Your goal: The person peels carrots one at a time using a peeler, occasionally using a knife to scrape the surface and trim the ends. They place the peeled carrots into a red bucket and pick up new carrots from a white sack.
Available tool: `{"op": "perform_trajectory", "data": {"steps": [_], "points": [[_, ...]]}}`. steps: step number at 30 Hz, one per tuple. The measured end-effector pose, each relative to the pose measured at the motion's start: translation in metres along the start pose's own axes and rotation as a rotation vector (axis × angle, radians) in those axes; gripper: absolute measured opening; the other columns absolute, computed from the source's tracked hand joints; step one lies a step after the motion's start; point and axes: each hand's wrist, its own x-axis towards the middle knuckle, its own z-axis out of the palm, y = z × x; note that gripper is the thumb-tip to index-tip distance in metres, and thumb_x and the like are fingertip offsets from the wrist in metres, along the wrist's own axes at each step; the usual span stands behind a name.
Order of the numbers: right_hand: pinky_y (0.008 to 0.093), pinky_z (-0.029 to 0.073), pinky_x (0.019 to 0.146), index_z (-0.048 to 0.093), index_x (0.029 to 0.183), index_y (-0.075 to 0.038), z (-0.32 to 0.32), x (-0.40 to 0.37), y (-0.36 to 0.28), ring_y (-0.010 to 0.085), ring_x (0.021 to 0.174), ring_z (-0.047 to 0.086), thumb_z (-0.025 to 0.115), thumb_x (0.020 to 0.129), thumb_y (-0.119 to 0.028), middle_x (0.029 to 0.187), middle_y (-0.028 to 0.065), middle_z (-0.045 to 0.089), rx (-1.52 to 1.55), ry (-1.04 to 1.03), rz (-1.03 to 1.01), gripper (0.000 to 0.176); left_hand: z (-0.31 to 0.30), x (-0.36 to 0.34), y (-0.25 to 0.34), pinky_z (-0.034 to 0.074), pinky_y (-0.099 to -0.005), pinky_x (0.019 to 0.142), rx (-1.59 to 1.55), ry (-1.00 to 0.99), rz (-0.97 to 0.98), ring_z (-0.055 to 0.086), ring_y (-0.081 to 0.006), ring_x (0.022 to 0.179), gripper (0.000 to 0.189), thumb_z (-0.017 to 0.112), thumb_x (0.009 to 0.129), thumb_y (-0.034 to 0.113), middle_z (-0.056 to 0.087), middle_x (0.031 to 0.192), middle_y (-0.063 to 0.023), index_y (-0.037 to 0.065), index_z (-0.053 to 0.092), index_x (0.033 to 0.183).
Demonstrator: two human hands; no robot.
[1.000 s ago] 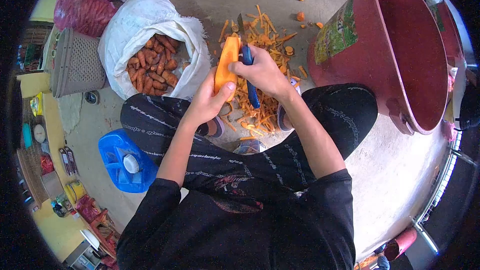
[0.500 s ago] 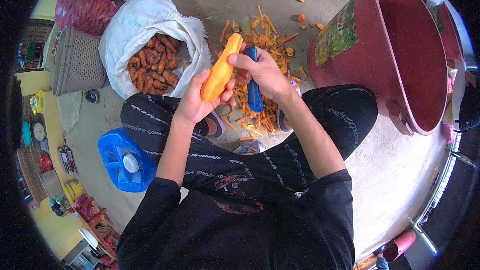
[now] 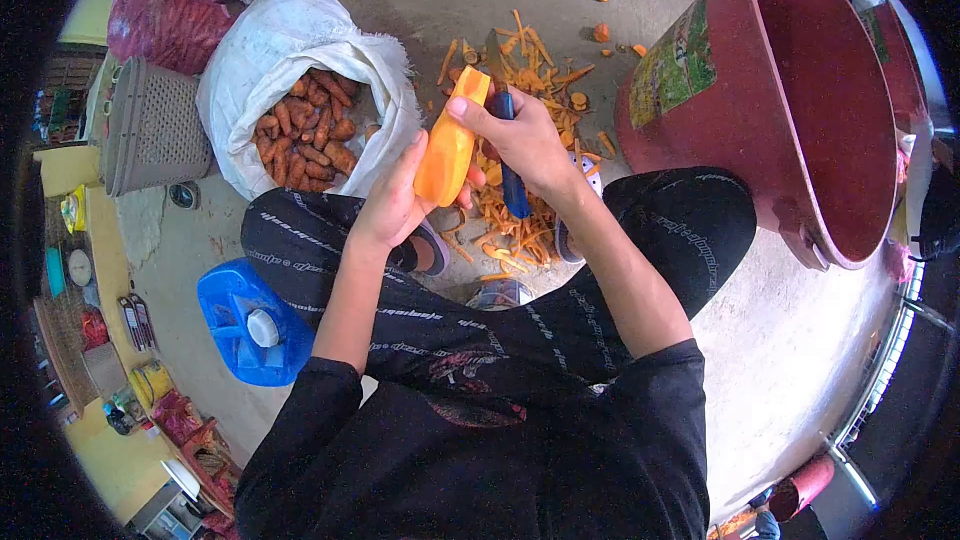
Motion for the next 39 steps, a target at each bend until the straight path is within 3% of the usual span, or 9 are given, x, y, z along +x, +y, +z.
{"op": "perform_trajectory", "data": {"steps": [7, 10, 13, 16, 19, 26, 32, 33, 39], "points": [[0.0212, 0.037, 0.050, 0.060, 0.087, -0.003, 0.001, -0.004, -0.008, 0.0046, 0.058, 0.046, 0.068, 0.082, -0.038, 0.068, -0.0021, 0.054, 0.043, -0.005, 0.040, 0.037, -0.002, 0.004, -0.003, 0.048, -0.0324, 0.076, 0.033, 0.023, 0.002, 0.061, -0.0220, 0.091, 0.051, 0.025, 0.099, 0.040, 0.058, 0.108, -0.0152, 0.001, 0.045, 0.124], [0.0208, 0.040, 0.051, 0.059, 0.091, -0.002, 0.004, -0.009, -0.015, 0.0050, 0.059, 0.050, 0.069, 0.081, -0.039, 0.070, -0.0003, 0.056, 0.041, -0.016, 0.053, 0.040, -0.004, 0.002, 0.000, 0.048, -0.0321, 0.079, -0.023, 0.056, -0.028, 0.060, -0.0209, 0.096, 0.044, 0.031, 0.099, 0.033, 0.057, 0.113, -0.0125, 0.000, 0.045, 0.125], [0.0207, 0.043, 0.053, 0.057, 0.093, -0.002, 0.005, -0.007, -0.013, 0.0063, 0.061, 0.053, 0.070, 0.080, -0.039, 0.072, 0.0020, 0.057, -0.003, 0.066, 0.019, 0.042, 0.004, 0.002, 0.000, 0.048, -0.0307, 0.083, 0.176, 0.302, 0.089, 0.059, -0.0164, 0.092, 0.034, 0.040, 0.099, 0.024, 0.057, 0.112, -0.0094, 0.002, 0.048, 0.123], [0.0221, 0.044, 0.055, 0.057, 0.093, 0.000, -0.001, -0.001, -0.004, 0.0081, 0.063, 0.054, 0.071, 0.077, -0.040, 0.076, 0.0040, 0.058, -0.087, 0.098, -0.006, 0.045, 0.000, 0.001, 0.003, 0.047, -0.0314, 0.086, 0.215, 0.301, 0.092, 0.057, -0.0165, 0.099, 0.034, 0.046, 0.097, 0.022, 0.056, 0.113, -0.0081, 0.002, 0.048, 0.123], [0.0244, 0.045, 0.057, 0.056, 0.091, 0.002, -0.001, 0.000, -0.001, 0.0103, 0.066, 0.054, 0.071, 0.077, -0.041, 0.076, 0.0047, 0.057, -0.222, 0.148, -0.079, 0.047, 0.002, 0.003, -0.003, 0.046, -0.0314, 0.087, 0.511, 0.190, 0.249, 0.056, -0.0172, 0.101, 0.043, 0.052, 0.094, 0.028, 0.055, 0.113, -0.0096, 0.000, 0.044, 0.125], [0.0291, 0.046, 0.061, 0.055, 0.089, 0.004, 0.001, 0.001, 0.011, 0.0135, 0.070, 0.054, 0.071, 0.076, -0.042, 0.075, 0.0087, 0.057, -0.411, 0.202, -0.150, 0.051, -0.003, 0.008, -0.015, 0.041, -0.0339, 0.094, 0.548, 0.161, 0.120, 0.051, -0.0226, 0.111, 0.058, 0.060, 0.088, 0.025, 0.049, 0.122, -0.0162, -0.002, 0.034, 0.132], [0.0313, 0.046, 0.061, 0.054, 0.087, 0.004, -0.004, 0.003, 0.009, 0.0145, 0.068, 0.052, 0.071, 0.075, -0.041, 0.073, 0.0092, 0.055, -0.344, 0.192, -0.148, 0.050, -0.025, -0.006, -0.023, 0.025, -0.0355, 0.108, 0.842, -0.165, 0.189, 0.028, -0.0261, 0.133, 0.078, 0.061, 0.084, 0.015, 0.027, 0.142, -0.0210, -0.003, 0.012, 0.142], [0.0313, 0.045, 0.061, 0.053, 0.087, 0.004, -0.004, 0.003, 0.011, 0.0145, 0.068, 0.052, 0.071, 0.075, -0.041, 0.073, 0.0090, 0.055, -0.357, 0.184, -0.145, 0.050, -0.019, -0.006, -0.022, 0.031, -0.0340, 0.103, 0.691, -0.178, 0.219, 0.038, -0.0233, 0.126, 0.071, 0.060, 0.086, 0.018, 0.036, 0.136, -0.0183, -0.004, 0.019, 0.140], [0.0310, 0.045, 0.062, 0.053, 0.087, 0.002, -0.001, 0.003, 0.012, 0.0145, 0.067, 0.051, 0.071, 0.075, -0.041, 0.073, 0.0087, 0.054, -0.437, 0.171, -0.192, 0.048, 0.006, 0.002, -0.006, 0.039, -0.0289, 0.092, 0.470, 0.121, 0.073, 0.049, -0.0143, 0.104, 0.047, 0.051, 0.094, 0.025, 0.052, 0.114, -0.0109, -0.003, 0.036, 0.130]]}}
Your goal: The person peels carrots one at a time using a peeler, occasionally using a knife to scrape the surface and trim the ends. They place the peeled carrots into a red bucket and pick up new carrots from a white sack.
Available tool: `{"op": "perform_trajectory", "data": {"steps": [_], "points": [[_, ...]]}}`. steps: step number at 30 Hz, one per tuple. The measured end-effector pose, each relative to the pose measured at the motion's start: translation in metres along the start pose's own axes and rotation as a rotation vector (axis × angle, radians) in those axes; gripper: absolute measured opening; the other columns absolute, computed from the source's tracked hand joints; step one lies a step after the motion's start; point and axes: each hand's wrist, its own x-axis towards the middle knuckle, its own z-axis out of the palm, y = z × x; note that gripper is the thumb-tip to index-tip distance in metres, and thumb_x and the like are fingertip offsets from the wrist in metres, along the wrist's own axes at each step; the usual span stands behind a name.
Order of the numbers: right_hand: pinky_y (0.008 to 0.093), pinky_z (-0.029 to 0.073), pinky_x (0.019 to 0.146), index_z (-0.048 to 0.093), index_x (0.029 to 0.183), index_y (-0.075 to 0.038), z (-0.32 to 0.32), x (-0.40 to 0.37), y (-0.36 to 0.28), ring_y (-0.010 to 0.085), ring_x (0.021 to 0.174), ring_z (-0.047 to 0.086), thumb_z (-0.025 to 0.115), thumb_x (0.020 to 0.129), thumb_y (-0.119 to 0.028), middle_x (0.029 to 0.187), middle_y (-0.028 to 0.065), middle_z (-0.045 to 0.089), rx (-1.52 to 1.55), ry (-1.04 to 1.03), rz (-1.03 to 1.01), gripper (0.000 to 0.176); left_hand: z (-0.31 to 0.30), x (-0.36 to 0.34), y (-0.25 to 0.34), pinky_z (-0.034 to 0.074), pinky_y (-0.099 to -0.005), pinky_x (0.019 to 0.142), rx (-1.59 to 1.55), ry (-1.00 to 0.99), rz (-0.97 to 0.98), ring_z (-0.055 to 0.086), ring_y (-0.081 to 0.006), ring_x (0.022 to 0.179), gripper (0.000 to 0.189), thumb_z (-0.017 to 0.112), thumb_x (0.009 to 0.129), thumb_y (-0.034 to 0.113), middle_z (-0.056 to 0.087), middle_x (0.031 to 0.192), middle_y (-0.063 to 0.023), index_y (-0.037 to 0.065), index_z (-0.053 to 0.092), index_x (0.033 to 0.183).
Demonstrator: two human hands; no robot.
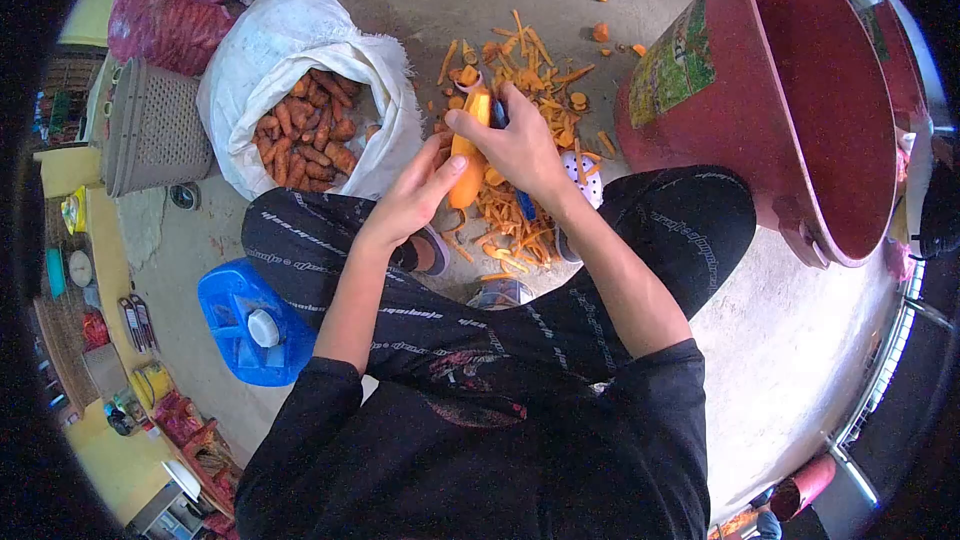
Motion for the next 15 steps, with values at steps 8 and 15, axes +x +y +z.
{"op": "perform_trajectory", "data": {"steps": [8, 15], "points": [[0.0286, 0.046, 0.071, 0.054, 0.104, 0.006, 0.000, -0.007, -0.011, 0.0140, 0.079, 0.055, 0.067, 0.080, -0.037, 0.088, 0.0111, 0.060, -0.121, -0.066, 0.024, 0.051, -0.007, 0.001, -0.013, 0.034, -0.0299, 0.099, 0.134, -0.082, -0.066, 0.044, -0.0164, 0.116, 0.057, 0.047, 0.087, 0.006, 0.045, 0.126, -0.0094, 0.000, 0.025, 0.139], [0.0314, 0.044, 0.061, 0.054, 0.087, 0.003, -0.002, 0.002, 0.000, 0.0144, 0.066, 0.050, 0.069, 0.077, -0.041, 0.072, 0.0090, 0.054, -0.006, -0.024, 0.020, 0.048, -0.010, -0.002, -0.006, 0.030, -0.0320, 0.103, -0.064, -0.315, -0.019, 0.036, -0.0178, 0.124, 0.069, 0.047, 0.079, -0.001, 0.038, 0.131, -0.0102, 0.001, 0.017, 0.141]]}}
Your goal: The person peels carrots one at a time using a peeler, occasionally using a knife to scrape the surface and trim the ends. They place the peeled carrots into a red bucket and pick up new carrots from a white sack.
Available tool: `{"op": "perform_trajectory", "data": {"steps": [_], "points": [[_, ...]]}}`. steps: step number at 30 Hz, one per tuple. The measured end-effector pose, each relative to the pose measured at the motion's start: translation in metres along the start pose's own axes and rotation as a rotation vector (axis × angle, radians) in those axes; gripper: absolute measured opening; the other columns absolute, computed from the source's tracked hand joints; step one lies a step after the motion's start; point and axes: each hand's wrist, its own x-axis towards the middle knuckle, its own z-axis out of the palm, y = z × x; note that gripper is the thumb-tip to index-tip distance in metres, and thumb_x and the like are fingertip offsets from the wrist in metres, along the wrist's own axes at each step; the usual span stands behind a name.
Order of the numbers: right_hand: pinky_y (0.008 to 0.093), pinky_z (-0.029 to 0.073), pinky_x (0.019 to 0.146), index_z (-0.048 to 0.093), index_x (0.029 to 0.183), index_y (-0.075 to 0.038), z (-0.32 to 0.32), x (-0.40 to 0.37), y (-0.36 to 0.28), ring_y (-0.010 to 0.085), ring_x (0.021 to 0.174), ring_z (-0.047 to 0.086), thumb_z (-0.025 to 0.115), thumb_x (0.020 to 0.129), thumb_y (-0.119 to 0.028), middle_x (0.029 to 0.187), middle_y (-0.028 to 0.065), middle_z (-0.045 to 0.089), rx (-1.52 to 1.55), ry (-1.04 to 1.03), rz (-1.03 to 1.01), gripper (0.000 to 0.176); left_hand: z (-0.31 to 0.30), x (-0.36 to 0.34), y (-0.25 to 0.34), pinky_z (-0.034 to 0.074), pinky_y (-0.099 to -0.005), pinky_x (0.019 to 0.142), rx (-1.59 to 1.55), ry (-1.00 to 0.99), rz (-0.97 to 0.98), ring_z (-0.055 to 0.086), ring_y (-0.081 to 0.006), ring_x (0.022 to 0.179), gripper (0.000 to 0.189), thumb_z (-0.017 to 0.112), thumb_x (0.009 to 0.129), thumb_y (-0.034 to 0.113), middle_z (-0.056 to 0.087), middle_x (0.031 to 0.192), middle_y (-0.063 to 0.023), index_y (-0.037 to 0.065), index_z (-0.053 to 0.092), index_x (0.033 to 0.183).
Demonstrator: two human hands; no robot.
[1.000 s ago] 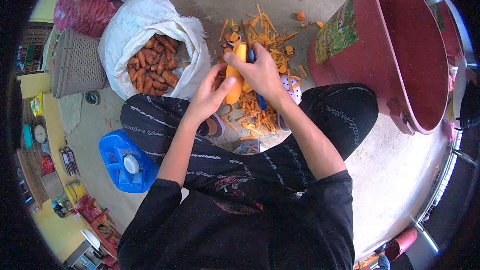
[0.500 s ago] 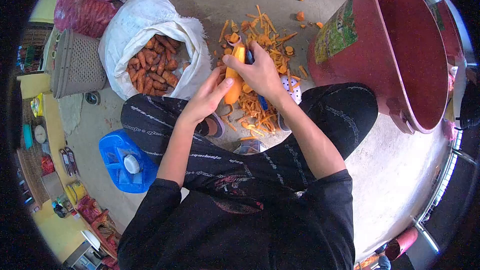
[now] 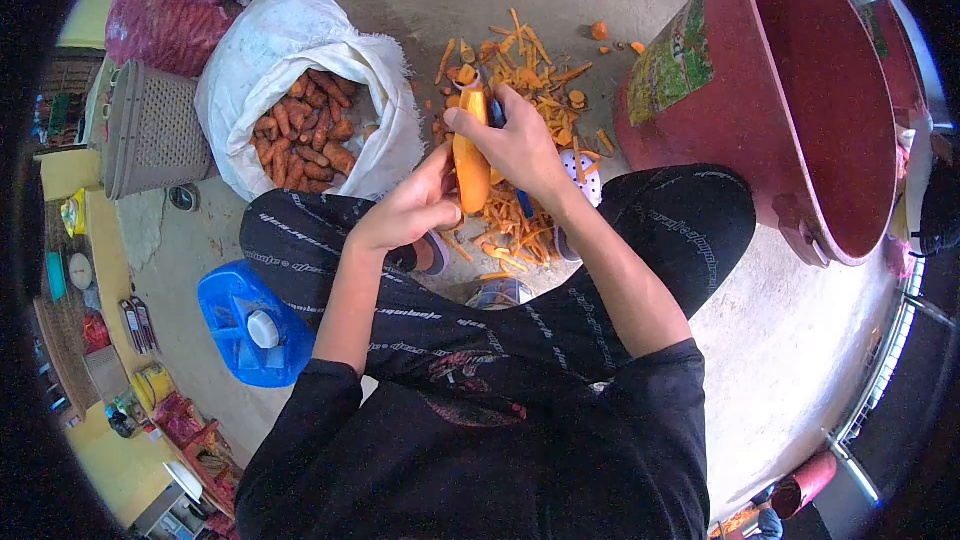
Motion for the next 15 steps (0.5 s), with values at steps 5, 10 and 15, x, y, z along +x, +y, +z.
{"op": "perform_trajectory", "data": {"steps": [5, 10, 15], "points": [[0.0308, 0.046, 0.063, 0.055, 0.089, 0.003, -0.002, -0.001, -0.007, 0.0140, 0.069, 0.052, 0.070, 0.077, -0.041, 0.075, 0.0095, 0.057, 0.070, -0.028, 0.062, 0.048, 0.007, 0.004, 0.002, 0.042, -0.0293, 0.089, -0.061, 0.168, 0.087, 0.049, -0.0143, 0.106, 0.056, 0.060, 0.086, 0.018, 0.047, 0.118, -0.0090, -0.001, 0.032, 0.131], [0.0300, 0.047, 0.066, 0.056, 0.090, 0.004, 0.005, 0.000, 0.004, 0.0143, 0.071, 0.055, 0.071, 0.076, -0.040, 0.077, 0.0098, 0.058, 0.099, -0.024, 0.027, 0.049, 0.003, 0.008, -0.015, 0.044, -0.0320, 0.088, 0.199, 0.289, 0.093, 0.054, -0.0181, 0.103, 0.057, 0.064, 0.085, 0.025, 0.054, 0.114, -0.0116, -0.002, 0.037, 0.128], [0.0298, 0.046, 0.067, 0.051, 0.099, 0.005, 0.002, -0.003, -0.006, 0.0142, 0.077, 0.055, 0.070, 0.076, -0.037, 0.086, 0.0102, 0.058, 0.144, -0.050, 0.065, 0.052, 0.004, 0.012, -0.022, 0.044, -0.0336, 0.087, 0.303, 0.447, 0.193, 0.057, -0.0216, 0.101, 0.054, 0.068, 0.081, 0.018, 0.057, 0.110, -0.0152, -0.001, 0.040, 0.124]]}}
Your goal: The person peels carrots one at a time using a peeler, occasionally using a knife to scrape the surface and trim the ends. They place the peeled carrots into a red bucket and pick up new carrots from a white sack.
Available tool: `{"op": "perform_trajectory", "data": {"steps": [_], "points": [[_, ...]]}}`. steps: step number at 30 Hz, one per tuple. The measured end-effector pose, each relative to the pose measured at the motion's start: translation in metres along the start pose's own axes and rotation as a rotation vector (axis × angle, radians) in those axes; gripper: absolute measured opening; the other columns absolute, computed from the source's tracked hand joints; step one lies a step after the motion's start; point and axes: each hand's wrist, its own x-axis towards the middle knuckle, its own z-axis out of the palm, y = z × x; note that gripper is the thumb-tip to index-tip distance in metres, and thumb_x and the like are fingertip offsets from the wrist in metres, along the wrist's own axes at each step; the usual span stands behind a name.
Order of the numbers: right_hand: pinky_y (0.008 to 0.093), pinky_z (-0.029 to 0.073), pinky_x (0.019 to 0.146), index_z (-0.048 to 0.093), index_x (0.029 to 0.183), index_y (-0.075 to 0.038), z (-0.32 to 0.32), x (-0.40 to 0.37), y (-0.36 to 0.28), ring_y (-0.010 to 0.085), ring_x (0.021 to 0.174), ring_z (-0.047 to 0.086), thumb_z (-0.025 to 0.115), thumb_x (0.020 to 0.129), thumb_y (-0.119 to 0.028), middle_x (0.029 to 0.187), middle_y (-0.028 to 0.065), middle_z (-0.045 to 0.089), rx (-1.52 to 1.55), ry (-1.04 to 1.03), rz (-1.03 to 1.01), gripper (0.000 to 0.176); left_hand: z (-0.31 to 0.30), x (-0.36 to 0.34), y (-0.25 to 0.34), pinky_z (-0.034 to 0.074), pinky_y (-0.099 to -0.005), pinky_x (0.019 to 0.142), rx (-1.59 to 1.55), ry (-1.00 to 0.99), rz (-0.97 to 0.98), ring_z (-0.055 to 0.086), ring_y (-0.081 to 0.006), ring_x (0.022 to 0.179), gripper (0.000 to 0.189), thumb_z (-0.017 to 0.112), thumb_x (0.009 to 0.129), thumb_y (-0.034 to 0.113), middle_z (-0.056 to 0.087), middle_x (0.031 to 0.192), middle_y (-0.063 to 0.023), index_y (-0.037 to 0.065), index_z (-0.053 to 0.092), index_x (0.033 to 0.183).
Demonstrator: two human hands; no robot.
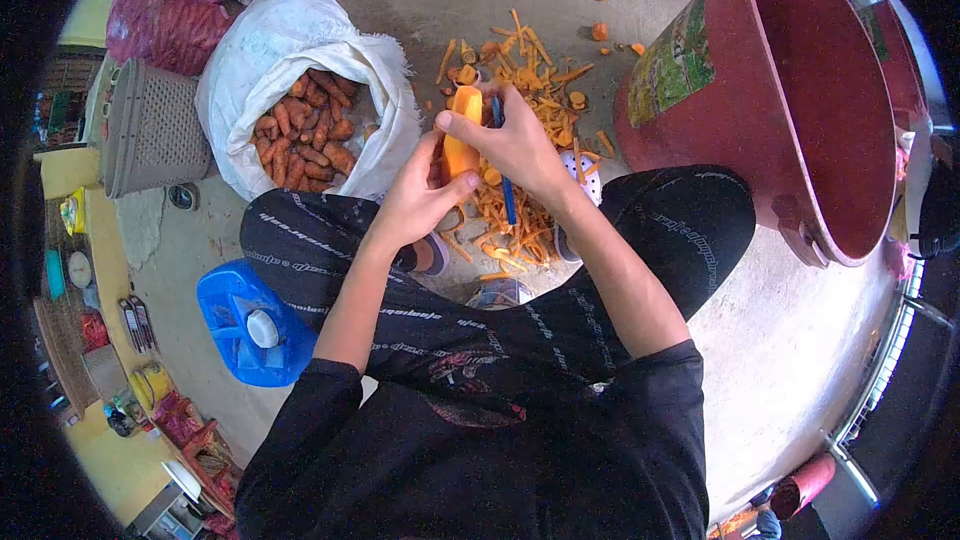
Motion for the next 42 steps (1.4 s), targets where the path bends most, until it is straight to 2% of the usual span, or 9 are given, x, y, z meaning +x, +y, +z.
{"op": "perform_trajectory", "data": {"steps": [4, 7, 11, 20, 24, 27, 29, 38, 42], "points": [[0.0265, 0.042, 0.064, 0.045, 0.112, 0.005, -0.008, 0.007, 0.002, 0.0137, 0.070, 0.050, 0.058, 0.084, -0.017, 0.083, 0.0052, 0.051, 0.252, 0.017, 0.097, 0.038, -0.003, 0.000, 0.004, 0.044, -0.0335, 0.087, 0.202, 0.143, -0.009, 0.057, -0.0227, 0.102, 0.054, 0.070, 0.079, 0.013, 0.056, 0.111, -0.0163, -0.001, 0.040, 0.122], [0.0290, 0.040, 0.063, 0.046, 0.111, 0.004, -0.024, 0.021, 0.019, 0.0162, 0.070, 0.049, 0.051, 0.081, -0.009, 0.082, 0.0067, 0.048, 0.721, 0.105, 0.131, 0.032, -0.004, -0.001, 0.012, 0.044, -0.0323, 0.086, 0.189, 0.201, -0.052, 0.056, -0.0211, 0.100, 0.055, 0.070, 0.078, 0.013, 0.055, 0.109, -0.0151, -0.001, 0.039, 0.121], [0.0314, 0.043, 0.067, 0.045, 0.111, 0.004, -0.033, 0.020, 0.006, 0.0174, 0.075, 0.051, 0.048, 0.084, -0.004, 0.088, 0.0075, 0.050, 0.624, 0.281, 0.142, 0.029, -0.007, 0.000, 0.008, 0.044, -0.0299, 0.083, 0.196, 0.245, -0.049, 0.054, -0.0167, 0.096, 0.056, 0.072, 0.077, 0.014, 0.055, 0.105, -0.0113, -0.002, 0.040, 0.120], [0.0248, 0.043, 0.051, 0.044, 0.123, -0.006, -0.018, 0.005, -0.016, 0.0102, 0.061, 0.049, 0.050, 0.088, -0.006, 0.085, 0.0041, 0.049, 0.460, 0.117, 0.180, 0.035, -0.006, -0.001, 0.011, 0.044, -0.0299, 0.082, 0.215, 0.240, -0.048, 0.054, -0.0178, 0.094, 0.055, 0.071, 0.078, 0.016, 0.055, 0.104, -0.0114, -0.001, 0.040, 0.120], [0.0225, 0.041, 0.050, 0.046, 0.119, -0.003, -0.022, 0.011, 0.000, 0.0069, 0.059, 0.045, 0.052, 0.088, -0.008, 0.077, 0.0003, 0.047, 0.317, 0.006, 0.229, 0.032, -0.006, -0.001, 0.010, 0.045, -0.0330, 0.083, 0.215, 0.226, -0.050, 0.057, -0.0231, 0.098, 0.053, 0.068, 0.079, 0.010, 0.055, 0.108, -0.0178, -0.002, 0.037, 0.120], [0.0228, 0.040, 0.049, 0.050, 0.114, -0.001, -0.018, 0.011, 0.001, 0.0065, 0.057, 0.045, 0.055, 0.087, -0.013, 0.072, -0.0007, 0.047, 0.281, 0.003, 0.208, 0.030, -0.006, 0.000, 0.009, 0.044, -0.0308, 0.084, 0.202, 0.242, -0.051, 0.054, -0.0187, 0.096, 0.053, 0.071, 0.078, 0.014, 0.055, 0.106, -0.0124, 0.000, 0.041, 0.120], [0.0241, 0.039, 0.047, 0.052, 0.110, 0.000, -0.014, 0.008, -0.003, 0.0078, 0.053, 0.046, 0.058, 0.085, -0.019, 0.066, -0.0001, 0.048, 0.285, 0.007, 0.183, 0.032, -0.005, 0.000, 0.011, 0.044, -0.0309, 0.085, 0.207, 0.223, -0.077, 0.054, -0.0189, 0.098, 0.053, 0.070, 0.078, 0.013, 0.055, 0.106, -0.0127, 0.000, 0.040, 0.120], [0.0221, 0.039, 0.050, 0.053, 0.096, -0.004, -0.014, 0.007, -0.001, 0.0057, 0.057, 0.045, 0.061, 0.087, -0.023, 0.067, -0.0025, 0.047, 0.121, -0.116, 0.209, 0.023, -0.004, -0.001, 0.004, 0.044, -0.0323, 0.087, 0.280, 0.183, -0.049, 0.055, -0.0204, 0.100, 0.054, 0.070, 0.077, 0.010, 0.055, 0.109, -0.0139, 0.001, 0.039, 0.121], [0.0235, 0.037, 0.045, 0.055, 0.096, -0.001, -0.011, 0.008, 0.002, 0.0065, 0.050, 0.044, 0.064, 0.084, -0.029, 0.061, -0.0025, 0.046, 0.099, -0.080, 0.149, 0.032, -0.004, 0.000, 0.008, 0.044, -0.0328, 0.087, 0.290, 0.181, -0.050, 0.056, -0.0216, 0.101, 0.055, 0.070, 0.077, 0.010, 0.055, 0.110, -0.0144, 0.002, 0.039, 0.122]]}}
